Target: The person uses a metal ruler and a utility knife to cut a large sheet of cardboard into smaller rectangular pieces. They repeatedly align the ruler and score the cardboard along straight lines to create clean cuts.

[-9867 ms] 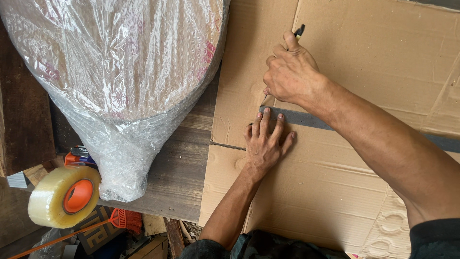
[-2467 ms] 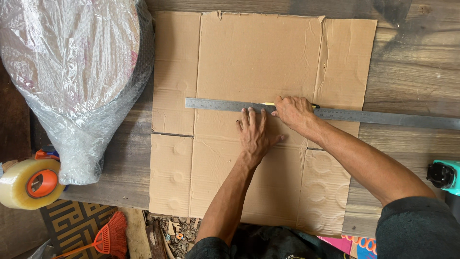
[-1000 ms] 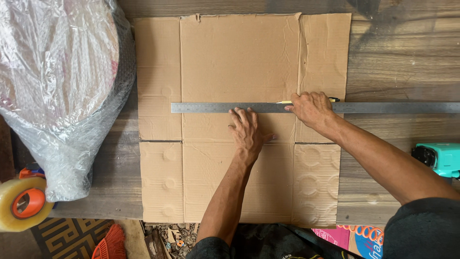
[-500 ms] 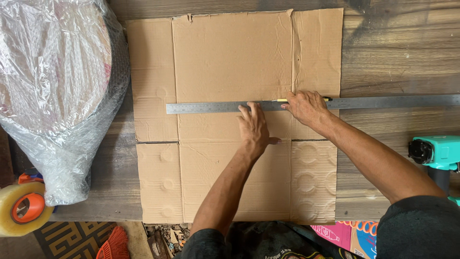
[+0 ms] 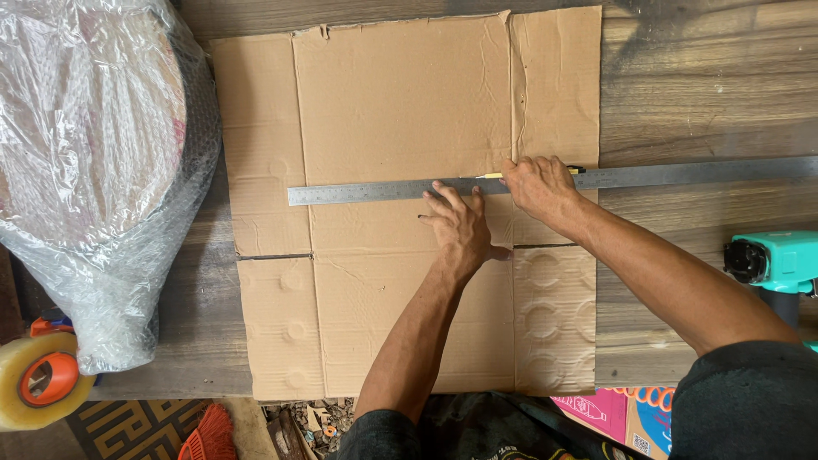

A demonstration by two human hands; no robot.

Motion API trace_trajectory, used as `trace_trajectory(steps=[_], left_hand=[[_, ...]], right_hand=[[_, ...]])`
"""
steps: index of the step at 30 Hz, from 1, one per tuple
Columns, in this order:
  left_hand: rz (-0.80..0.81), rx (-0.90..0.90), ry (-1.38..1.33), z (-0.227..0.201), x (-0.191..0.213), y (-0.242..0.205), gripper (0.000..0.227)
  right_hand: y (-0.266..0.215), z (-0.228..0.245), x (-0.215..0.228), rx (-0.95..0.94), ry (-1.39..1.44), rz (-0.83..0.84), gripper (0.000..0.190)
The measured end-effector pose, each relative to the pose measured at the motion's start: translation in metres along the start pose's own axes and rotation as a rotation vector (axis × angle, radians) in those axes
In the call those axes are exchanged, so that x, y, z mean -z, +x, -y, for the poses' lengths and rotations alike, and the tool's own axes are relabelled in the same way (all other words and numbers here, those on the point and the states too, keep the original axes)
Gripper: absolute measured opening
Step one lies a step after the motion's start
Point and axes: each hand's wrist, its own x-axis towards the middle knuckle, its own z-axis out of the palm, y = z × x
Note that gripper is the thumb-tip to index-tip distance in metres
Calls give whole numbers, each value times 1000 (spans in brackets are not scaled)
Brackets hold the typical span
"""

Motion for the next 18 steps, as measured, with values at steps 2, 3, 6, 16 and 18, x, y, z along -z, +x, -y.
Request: trace_trajectory(steps=[2, 3, 6, 16, 18], left_hand=[[-4, 4, -11, -1, -3, 1, 136], [-7, 7, -21, -1, -5, 0, 135], [-21, 6, -35, -1, -5, 0, 134], [-25, 29, -59, -3, -10, 2, 130], [-34, 36, -35, -3, -11, 1, 128]], right_hand=[[2, -2, -9, 0, -5, -9, 16], [2, -2, -14, 1, -9, -17, 15], [1, -2, 4, 6, -57, -23, 16], [-17, -28, -5, -51, -78, -4, 17], [-20, -32, -6, -46, -109, -31, 19]])
